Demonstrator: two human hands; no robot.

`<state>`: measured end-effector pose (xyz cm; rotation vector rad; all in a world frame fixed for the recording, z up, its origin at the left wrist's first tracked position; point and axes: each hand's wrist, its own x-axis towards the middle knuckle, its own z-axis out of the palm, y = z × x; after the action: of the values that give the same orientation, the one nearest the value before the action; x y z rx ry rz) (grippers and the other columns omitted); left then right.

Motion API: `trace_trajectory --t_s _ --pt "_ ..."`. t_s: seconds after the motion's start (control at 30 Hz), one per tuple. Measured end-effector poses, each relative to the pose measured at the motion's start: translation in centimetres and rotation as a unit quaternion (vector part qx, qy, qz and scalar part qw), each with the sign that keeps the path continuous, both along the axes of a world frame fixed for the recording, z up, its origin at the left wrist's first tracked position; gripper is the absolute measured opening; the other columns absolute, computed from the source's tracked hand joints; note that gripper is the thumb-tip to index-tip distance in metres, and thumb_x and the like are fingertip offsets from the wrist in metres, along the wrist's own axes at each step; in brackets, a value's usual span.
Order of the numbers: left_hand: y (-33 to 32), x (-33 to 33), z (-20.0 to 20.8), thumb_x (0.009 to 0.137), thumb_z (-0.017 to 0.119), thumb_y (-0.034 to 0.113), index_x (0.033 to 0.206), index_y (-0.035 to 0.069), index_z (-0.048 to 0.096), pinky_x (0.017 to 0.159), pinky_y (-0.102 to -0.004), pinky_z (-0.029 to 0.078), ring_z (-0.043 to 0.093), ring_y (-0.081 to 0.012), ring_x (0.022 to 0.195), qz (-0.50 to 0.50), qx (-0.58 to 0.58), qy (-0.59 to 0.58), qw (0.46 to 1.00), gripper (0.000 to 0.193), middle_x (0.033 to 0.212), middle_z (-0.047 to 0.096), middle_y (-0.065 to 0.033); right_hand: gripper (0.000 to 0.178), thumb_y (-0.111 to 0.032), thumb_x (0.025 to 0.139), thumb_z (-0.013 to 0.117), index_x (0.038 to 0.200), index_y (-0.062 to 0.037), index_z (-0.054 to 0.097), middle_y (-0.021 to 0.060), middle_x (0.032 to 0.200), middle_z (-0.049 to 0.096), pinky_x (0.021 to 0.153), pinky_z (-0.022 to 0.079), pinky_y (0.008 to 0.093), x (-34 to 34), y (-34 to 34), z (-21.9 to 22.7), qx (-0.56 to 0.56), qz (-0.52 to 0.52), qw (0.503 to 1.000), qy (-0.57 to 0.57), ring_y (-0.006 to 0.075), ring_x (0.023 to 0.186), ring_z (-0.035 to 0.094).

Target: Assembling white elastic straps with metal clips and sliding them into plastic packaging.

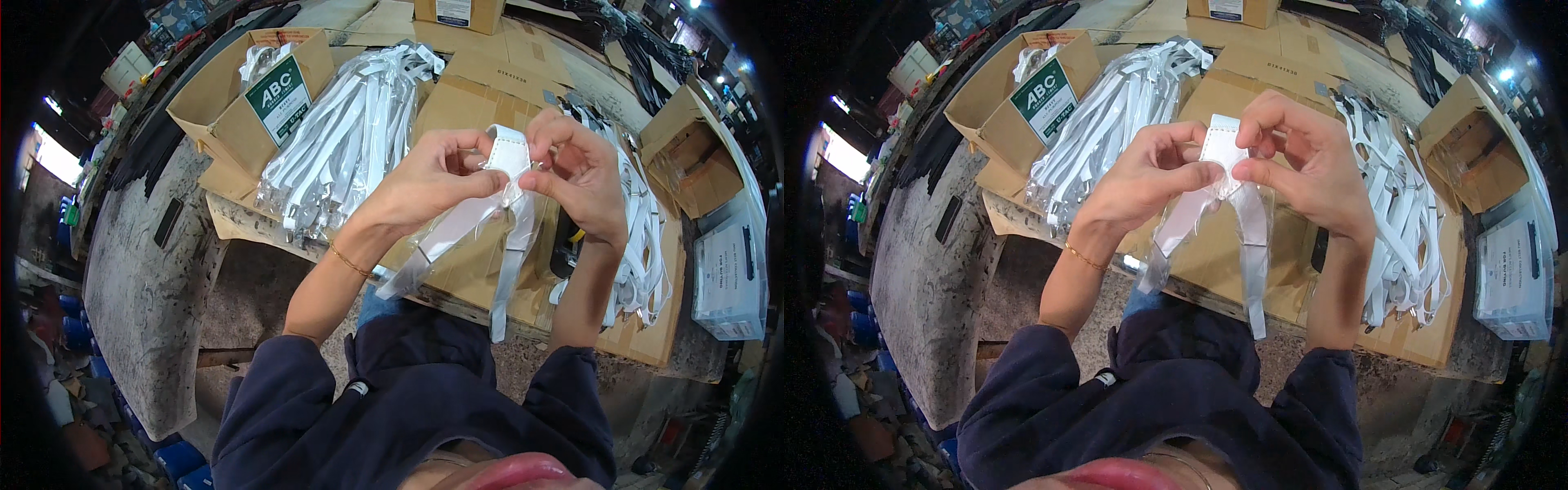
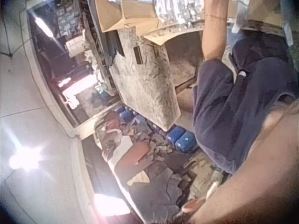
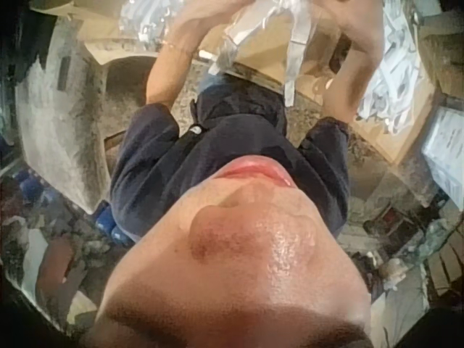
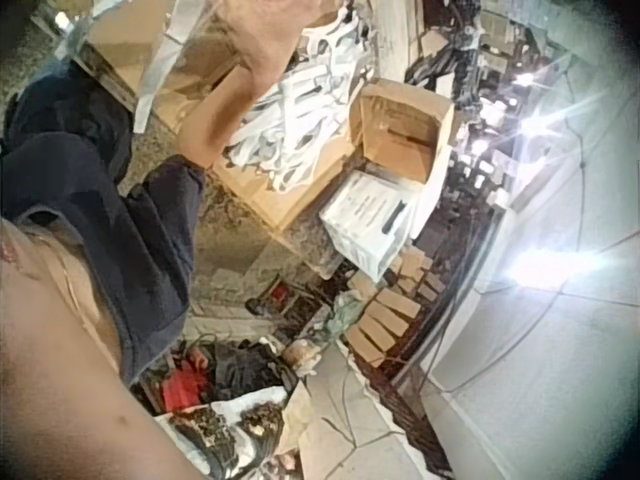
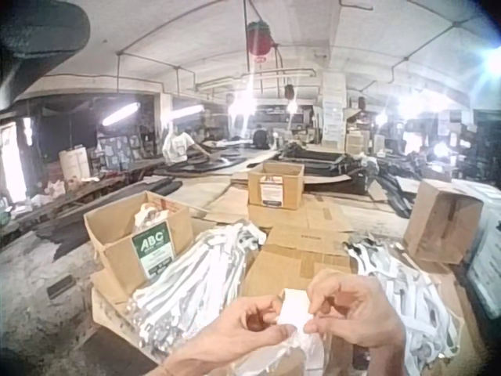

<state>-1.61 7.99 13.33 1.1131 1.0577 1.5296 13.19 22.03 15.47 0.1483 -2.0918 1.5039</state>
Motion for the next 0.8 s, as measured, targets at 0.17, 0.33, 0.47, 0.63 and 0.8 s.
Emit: trace_trajectory --t_s 0.17,0.33,0.47,0.63,0.8 --pt "0.0 -0.6 -1.1 0.082 0.067 0.000 0.092 -0.001 0.059 0.070 -0.0224 0.049 0.060 -0.0073 0.077 0.023 0.020 -0.023 0.999 0.013 0.087 0.063 -0.0026 0.028 0.003 0.078 0.070 0.104 -0.0010 0.059 0.0021 0.091 0.059 0.077 0.044 0.0241 0.4 -0.4 -0.8 -0.085 -0.026 0.996 0.021 0.0101 0.082 0.055" --pt "-0.4 -0.3 -0.7 0.081 0.068 0.000 0.087 0.001 0.056 0.068 -0.0230 0.050 0.060 -0.0076 0.076 0.056 -0.003 0.008 0.998 0.013 0.085 0.062 -0.0023 0.025 -0.001 0.084 0.066 0.108 0.0015 0.059 0.0044 0.090 0.062 0.078 0.047 0.0254 1.2 0.4 -1.0 -0.129 -0.036 0.988 -0.073 0.0109 0.082 0.059" --pt "-0.1 0.0 -1.0 0.082 0.067 0.004 0.086 0.000 0.058 0.060 -0.0204 0.046 0.060 -0.0065 0.069 0.076 0.029 0.034 0.996 0.011 0.078 0.061 -0.0008 0.025 0.000 0.083 0.065 0.108 0.0016 0.061 0.0044 0.093 0.062 0.078 0.047 0.0250 1.4 0.8 -1.4 -0.097 -0.034 0.987 -0.125 0.0105 0.083 0.058" --pt "-0.1 -0.2 -1.2 0.082 0.068 0.004 0.088 0.000 0.058 0.061 -0.0203 0.046 0.059 -0.0060 0.069 0.071 0.020 0.047 0.996 0.012 0.080 0.062 -0.0014 0.023 0.000 0.084 0.064 0.107 0.0002 0.062 0.0035 0.098 0.061 0.080 0.047 0.0242 1.4 0.1 -0.7 -0.056 -0.022 0.995 -0.081 0.0097 0.088 0.057" --pt "-0.2 -0.3 -1.0 0.081 0.068 0.005 0.088 0.001 0.058 0.062 -0.0204 0.046 0.058 -0.0054 0.070 0.057 0.014 0.062 0.996 0.013 0.082 0.063 -0.0019 0.013 -0.003 0.078 0.069 0.091 -0.0028 0.067 0.0058 0.097 0.054 0.076 0.046 0.0260 1.6 0.1 2.1 0.079 -0.018 0.977 -0.196 0.0128 0.086 0.054"
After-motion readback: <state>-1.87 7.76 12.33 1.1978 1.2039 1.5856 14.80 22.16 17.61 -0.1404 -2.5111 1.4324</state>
